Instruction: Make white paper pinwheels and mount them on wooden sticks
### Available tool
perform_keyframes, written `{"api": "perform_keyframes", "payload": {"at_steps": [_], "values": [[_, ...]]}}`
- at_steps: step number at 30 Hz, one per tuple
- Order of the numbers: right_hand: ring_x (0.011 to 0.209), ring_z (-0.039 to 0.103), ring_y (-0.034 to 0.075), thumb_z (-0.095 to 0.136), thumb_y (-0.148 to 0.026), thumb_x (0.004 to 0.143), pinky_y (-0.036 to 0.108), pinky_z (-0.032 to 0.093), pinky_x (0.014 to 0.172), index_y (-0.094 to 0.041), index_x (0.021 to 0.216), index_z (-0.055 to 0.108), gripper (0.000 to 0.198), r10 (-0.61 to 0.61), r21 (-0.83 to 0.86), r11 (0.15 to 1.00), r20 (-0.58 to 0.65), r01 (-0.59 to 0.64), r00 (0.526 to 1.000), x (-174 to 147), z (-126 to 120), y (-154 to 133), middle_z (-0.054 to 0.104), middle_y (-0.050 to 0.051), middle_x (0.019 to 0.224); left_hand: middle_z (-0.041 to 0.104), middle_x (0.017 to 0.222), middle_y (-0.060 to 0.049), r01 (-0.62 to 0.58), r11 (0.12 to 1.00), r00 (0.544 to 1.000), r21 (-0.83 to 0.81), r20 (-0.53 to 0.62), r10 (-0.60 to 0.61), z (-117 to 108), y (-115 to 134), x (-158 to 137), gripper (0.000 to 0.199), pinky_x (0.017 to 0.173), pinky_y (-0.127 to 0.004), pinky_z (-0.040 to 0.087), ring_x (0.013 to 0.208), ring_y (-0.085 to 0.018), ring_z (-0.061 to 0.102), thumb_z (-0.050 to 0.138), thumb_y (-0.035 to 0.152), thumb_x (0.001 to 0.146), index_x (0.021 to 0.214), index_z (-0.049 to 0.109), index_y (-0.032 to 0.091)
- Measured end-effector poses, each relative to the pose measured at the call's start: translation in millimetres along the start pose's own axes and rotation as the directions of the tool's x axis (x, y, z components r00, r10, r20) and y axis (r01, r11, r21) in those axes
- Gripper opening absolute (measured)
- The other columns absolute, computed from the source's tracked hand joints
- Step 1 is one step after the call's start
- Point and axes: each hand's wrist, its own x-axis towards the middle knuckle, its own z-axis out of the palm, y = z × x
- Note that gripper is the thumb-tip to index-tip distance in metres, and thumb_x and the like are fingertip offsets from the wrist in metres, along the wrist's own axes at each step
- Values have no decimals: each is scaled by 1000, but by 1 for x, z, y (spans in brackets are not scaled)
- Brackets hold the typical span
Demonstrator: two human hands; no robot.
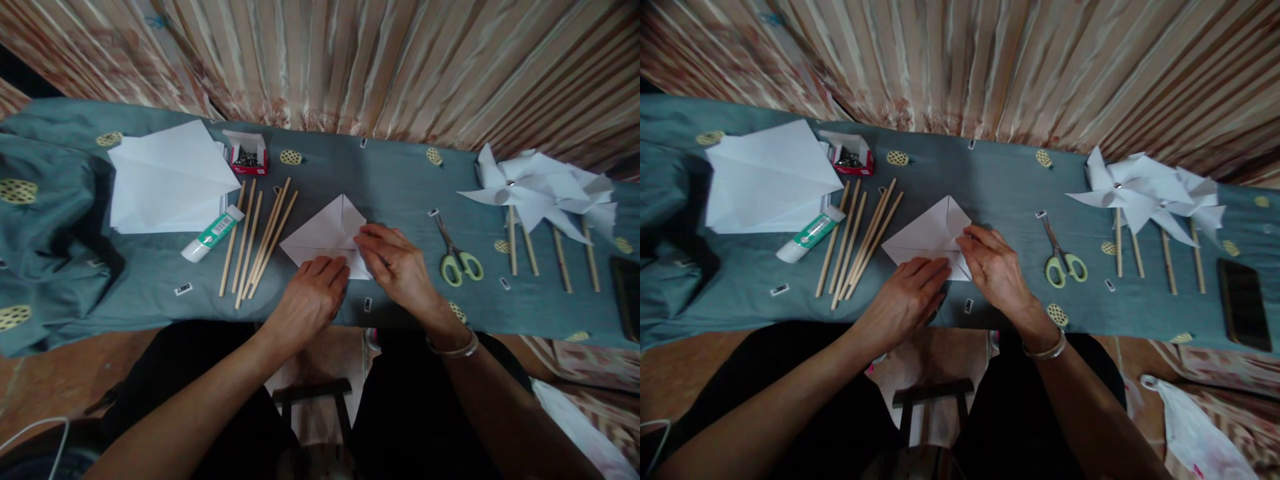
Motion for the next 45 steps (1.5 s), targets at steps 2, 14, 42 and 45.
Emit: {"api": "perform_keyframes", "payload": {"at_steps": [2, 14, 42, 45], "values": [[109, 67, 25, 49, -22, 99, 47, 55, 95, -21, 111, 73, 27, -8, -15, 1000, 9, 8, 1000, -1, 0, 0, 71, 11, 122, 64, 131, -15, 7, 1000, 1000, -2, 9, -7, -1, 0, 1, 29, 89, -43, 53, 110, -29, 59, 50, 18, 96, 121, 62, 10], [105, 64, 27, 49, -18, 98, 47, 57, 91, -18, 109, 73, 27, -63, -111, 991, 47, 68, 997, -2, -1, 0, 69, 13, 124, 56, 142, -17, 20, 1000, 1000, -2, 13, -20, 1, 0, 2, 30, 90, -46, 52, 114, -30, 57, 52, 16, 94, 122, 60, 10], [107, 62, 29, 51, -18, 97, 45, 58, 91, -17, 111, 73, 26, -81, -165, 982, 84, 94, 993, -4, -5, -1, 68, 14, 124, 56, 143, -17, 33, 999, 998, 5, 44, -34, -1, -1, 9, 27, 89, -47, 53, 113, -31, 57, 54, 18, 93, 118, 61, 12], [108, 62, 28, 51, -17, 97, 46, 58, 92, -19, 112, 72, 26, -76, -165, 982, 89, 90, 993, -4, -5, -1, 68, 13, 124, 54, 144, -18, 37, 999, 998, 5, 52, -37, -1, -1, 10, 29, 88, -47, 53, 114, -31, 57, 54, 18, 93, 120, 60, 12]]}}
